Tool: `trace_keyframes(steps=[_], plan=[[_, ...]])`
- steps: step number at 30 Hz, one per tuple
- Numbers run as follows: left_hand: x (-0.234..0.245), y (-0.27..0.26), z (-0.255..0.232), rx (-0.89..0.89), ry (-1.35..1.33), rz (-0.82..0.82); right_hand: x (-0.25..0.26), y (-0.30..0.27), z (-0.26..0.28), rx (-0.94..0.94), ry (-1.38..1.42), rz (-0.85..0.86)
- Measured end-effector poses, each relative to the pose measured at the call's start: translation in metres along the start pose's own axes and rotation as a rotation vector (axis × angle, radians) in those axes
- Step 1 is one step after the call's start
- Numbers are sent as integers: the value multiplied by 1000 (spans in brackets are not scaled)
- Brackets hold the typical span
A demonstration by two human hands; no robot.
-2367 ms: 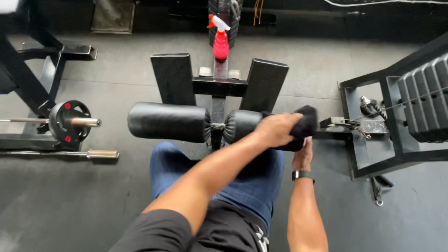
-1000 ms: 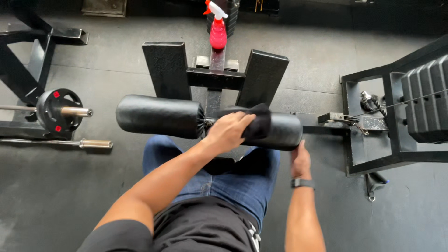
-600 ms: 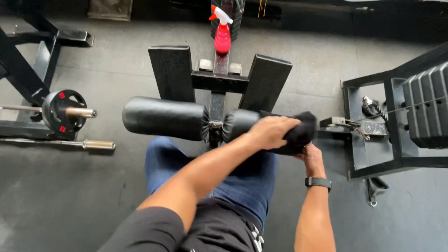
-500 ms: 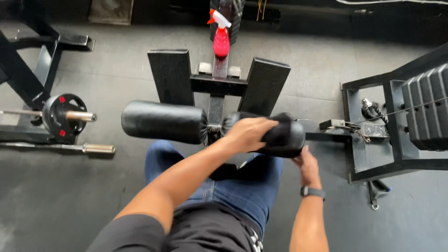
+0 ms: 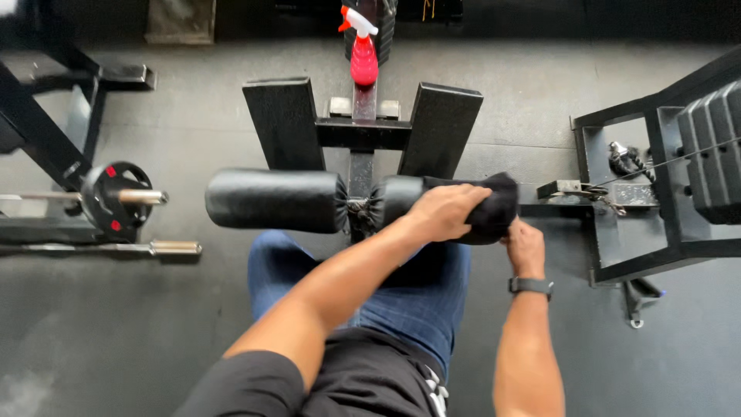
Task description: The person wipes the padded rollers and the metal components of a gym machine using a black cloth.
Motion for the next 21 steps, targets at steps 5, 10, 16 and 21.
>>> trace_keyframes(steps=[5,10,16,21], plan=[[9,-78,53,34,161,-36,-43,-60,-34,-17,509,-134],[2,-50,16,-40,406,-228,-38,-29,-30,-151,603,-101],[-14,-5,-8,-28,56,83,-16,-4,-45,-356,725,76],[13,-77,46,36,75,104,-29,-41,-64,-192,557,-3]])
Point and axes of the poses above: each hand's wrist, its own y-axis towards the middle knuckle, its own x-axis out of the back of the hand, z = x × y, the point moved 5 cm from there along y, towards the middle knuckle, and after that the axes turned 7 degrees about x, right-handed, at the moved point
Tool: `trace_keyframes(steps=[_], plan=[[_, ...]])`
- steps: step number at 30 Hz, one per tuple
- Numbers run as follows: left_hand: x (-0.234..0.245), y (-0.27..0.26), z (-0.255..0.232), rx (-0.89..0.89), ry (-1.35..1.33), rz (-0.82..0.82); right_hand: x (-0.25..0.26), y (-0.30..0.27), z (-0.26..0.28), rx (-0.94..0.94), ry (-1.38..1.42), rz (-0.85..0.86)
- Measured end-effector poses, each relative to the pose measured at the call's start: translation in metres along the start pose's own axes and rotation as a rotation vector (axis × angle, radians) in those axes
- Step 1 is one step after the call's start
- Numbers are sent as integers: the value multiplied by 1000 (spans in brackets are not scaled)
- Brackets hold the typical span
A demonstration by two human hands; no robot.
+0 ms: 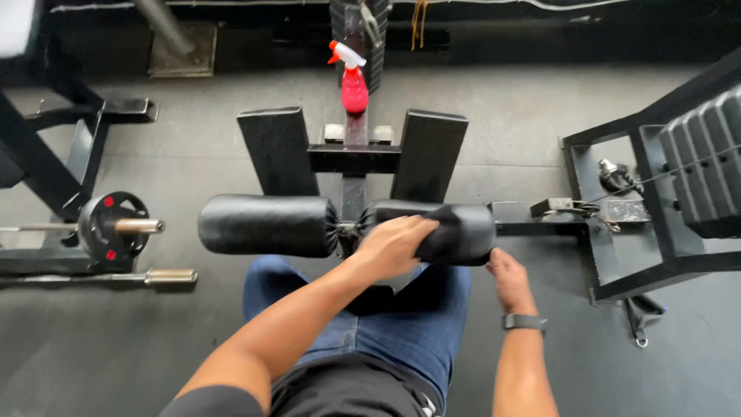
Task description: The person wipes the padded rollers and the metal components of a gym machine using a black cloth.
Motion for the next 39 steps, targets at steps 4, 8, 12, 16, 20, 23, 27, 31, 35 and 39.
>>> trace_keyframes(steps=[4,8,12,16,20,23,27,31,35,39], plan=[[-13,-7,-2,19,206,-188,-21,0,-1,-15,126,-114],[-17,60,-58,-119,225,-374,-22,18,37,-19,-124,7],[-32,94,-70,-120,-38,-161,-10,20,34,-153,152,54],[-26,35,-27,-126,22,-114,-13,14,10,387,-671,339],[-28,-19,13,-21,114,-186,-13,-12,-25,-71,116,36],[-24,2,-7,-43,205,-293,-8,4,-6,-109,20,4],[-28,72,-57,-188,121,-398,-8,25,24,-184,11,16],[-40,54,-41,-124,42,-211,0,15,8,-163,105,25],[-36,-23,-2,-106,62,-204,-19,-15,-24,-61,180,-42],[-34,-44,2,-133,160,-342,-22,-1,-24,-6,93,-101]])
Point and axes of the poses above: each hand's wrist, its own y-axis towards the middle knuckle, its own x-axis out of the back of the hand, z = x × y, the point moved 5 cm from there along y, towards the middle knuckle, and after that the axes turned 7 degrees about x, right-handed, at the moved point
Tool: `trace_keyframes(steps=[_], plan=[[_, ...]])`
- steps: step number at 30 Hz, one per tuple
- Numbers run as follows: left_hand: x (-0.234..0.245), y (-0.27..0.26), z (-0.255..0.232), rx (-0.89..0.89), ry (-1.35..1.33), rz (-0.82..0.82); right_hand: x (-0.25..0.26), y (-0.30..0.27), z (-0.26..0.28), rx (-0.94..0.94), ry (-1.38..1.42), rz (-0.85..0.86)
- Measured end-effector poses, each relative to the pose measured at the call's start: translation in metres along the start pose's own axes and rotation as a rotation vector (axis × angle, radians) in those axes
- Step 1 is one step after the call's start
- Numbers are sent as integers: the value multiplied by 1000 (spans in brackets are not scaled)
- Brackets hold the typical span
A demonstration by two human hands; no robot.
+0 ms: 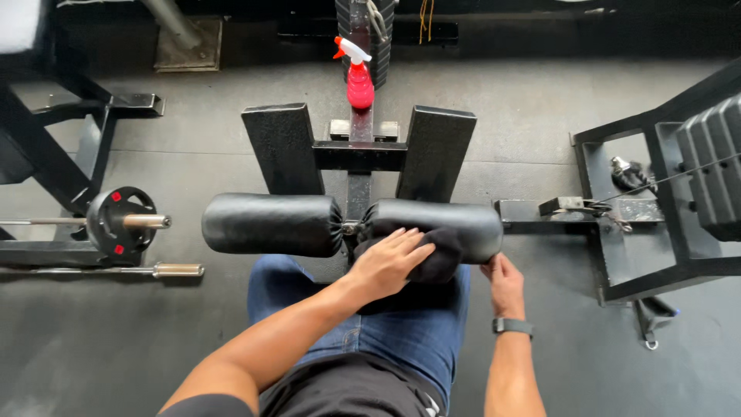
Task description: The person wipes the padded rollers and the metal components of a gym machine using a black cloth.
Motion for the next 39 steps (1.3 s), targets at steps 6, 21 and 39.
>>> trace_keyframes(steps=[6,21,39], plan=[[-33,118,-46,33,-100,4,19,47,31,-105,-75,78],[0,29,-3,84,8,-106,33,24,33,18,-205,78],[-15,83,-49,-11,-82,19,-4,23,67,168,-421,57]])
Point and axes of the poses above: each hand's wrist, its own y-axis towards the middle knuckle, its own x-axis out of the back of the hand, z = x × y, the point moved 5 cm from there along y, towards the middle knuckle, and after that the axes turned 7 degrees about x, right-handed, at the moved point
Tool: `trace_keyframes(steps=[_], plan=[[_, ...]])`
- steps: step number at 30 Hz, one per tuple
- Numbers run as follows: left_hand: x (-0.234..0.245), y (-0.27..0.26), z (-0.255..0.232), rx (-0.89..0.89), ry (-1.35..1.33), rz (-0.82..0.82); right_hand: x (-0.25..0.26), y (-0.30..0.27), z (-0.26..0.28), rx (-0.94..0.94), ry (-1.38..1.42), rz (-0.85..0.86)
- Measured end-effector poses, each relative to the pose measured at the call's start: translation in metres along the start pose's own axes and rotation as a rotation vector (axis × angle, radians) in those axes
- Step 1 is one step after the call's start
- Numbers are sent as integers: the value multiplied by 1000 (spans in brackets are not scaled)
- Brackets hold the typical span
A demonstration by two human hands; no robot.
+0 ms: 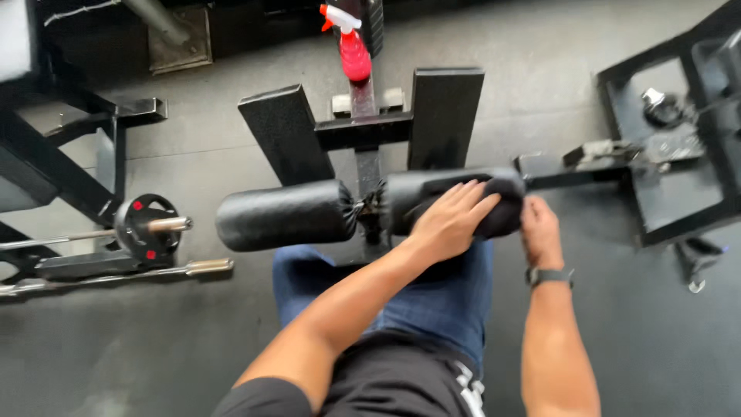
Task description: The person wipes the padded rollers and the metal components of a gym machine using a black cloth.
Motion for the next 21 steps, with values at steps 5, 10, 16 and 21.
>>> trace_keyframes(steps=[5,10,16,21], plan=[[-4,0,-5,74,56,125,2,-28,0,-97,386,14],[36,-83,23,45,151,-192,3,-48,-30,-157,469,-66],[22,-21,-9,71,163,-361,9,-16,-13,-107,318,-16],[-6,14,-32,-25,57,-13,26,0,-20,-70,232,69]])
Point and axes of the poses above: each hand's wrist, its own y-axis towards the middle knuckle, its own x-axis out of the back of the hand, z = x × y, the point moved 5 cm from there along y, towards the middle knuckle, and after that the axes turned 7 degrees about x, right-handed, at the moved point
